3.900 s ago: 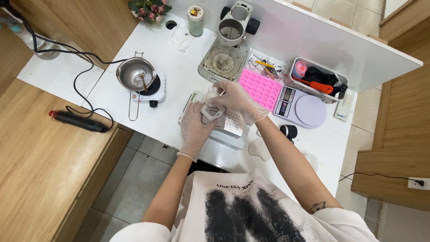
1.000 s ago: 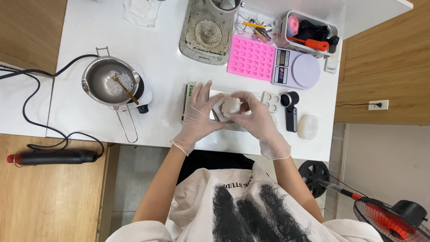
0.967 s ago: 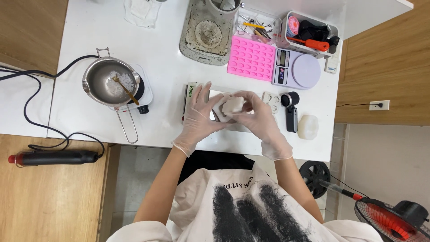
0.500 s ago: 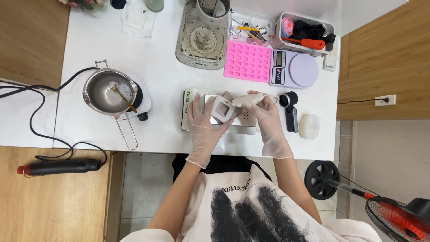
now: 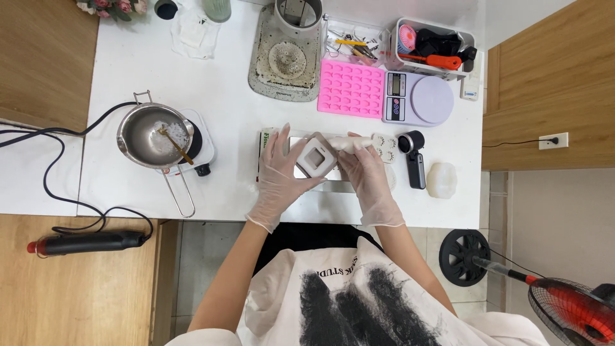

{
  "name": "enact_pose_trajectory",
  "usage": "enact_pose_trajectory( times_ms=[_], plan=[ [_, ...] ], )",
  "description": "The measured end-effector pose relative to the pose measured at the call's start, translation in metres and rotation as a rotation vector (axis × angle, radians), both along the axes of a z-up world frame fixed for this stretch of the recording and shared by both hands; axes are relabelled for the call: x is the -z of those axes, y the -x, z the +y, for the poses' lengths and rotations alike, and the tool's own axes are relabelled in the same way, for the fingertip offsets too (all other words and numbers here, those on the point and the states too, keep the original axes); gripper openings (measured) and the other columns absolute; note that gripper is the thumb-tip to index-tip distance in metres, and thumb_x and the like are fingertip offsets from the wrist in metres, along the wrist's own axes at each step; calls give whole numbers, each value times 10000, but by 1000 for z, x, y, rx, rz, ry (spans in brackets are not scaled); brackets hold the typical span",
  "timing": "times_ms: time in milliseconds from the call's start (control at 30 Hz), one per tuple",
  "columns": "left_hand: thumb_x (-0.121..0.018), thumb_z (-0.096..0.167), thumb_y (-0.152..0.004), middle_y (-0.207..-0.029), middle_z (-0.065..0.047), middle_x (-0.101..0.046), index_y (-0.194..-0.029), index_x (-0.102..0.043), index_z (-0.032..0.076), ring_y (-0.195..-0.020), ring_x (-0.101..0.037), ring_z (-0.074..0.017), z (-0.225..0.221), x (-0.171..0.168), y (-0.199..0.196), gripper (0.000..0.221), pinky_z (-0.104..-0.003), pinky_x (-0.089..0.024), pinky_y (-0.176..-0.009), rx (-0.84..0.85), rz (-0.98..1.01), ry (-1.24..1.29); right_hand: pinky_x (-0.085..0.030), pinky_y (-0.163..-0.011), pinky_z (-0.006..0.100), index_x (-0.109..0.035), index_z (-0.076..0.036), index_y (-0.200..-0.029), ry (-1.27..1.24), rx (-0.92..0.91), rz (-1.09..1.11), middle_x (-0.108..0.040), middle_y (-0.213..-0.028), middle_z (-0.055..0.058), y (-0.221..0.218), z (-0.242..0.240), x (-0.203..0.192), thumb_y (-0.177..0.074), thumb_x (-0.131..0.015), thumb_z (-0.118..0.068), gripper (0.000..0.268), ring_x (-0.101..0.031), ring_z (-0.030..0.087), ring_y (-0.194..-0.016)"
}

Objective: Preparing candle molds and stirring wax in a melting pot.

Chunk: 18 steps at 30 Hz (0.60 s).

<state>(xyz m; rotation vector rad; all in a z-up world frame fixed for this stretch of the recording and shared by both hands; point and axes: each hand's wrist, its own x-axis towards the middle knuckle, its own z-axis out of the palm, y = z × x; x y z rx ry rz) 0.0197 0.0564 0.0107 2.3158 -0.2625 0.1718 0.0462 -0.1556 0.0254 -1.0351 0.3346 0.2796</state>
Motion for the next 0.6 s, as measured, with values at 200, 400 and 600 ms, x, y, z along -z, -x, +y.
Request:
enact_pose_trajectory(
  times_ms=[200, 400, 600],
  plan=[
    [-877, 558, -712, -1584, -233, -359, -1471, -521, 121, -1460, -312, -453, -11, 9, 17, 945, -576, -301, -1158, -212, 30, 7, -545, -1005, 310, -509, -15, -1417, -59, 3, -16, -650, -1237, 103, -14, 13, -3, -1045, -585, -199, 422, -668, 138, -1040],
    [-884, 552, -687, -1583, -209, -333, -1510, -524, 206, -1455, -300, -425, -7, -5, 10, 962, -569, -289, -1166, -240, 53, -1, -536, -1037, 323, -505, -17, -1403, 19, -70, -22, -648, -1234, 95, -18, 17, -18, -1044, -590, -191, 408, -661, 141, -1066],
    [-911, 519, -646, -1594, -201, -335, -1487, -503, 204, -1457, -298, -412, -8, 4, 13, 986, -543, -285, -1174, -234, 26, 10, -544, -1014, 317, -528, -16, -1371, 302, -238, -134, -658, -1249, 79, -14, 21, -30, -924, -692, -105, 485, -650, 168, -1160]
  ],
)
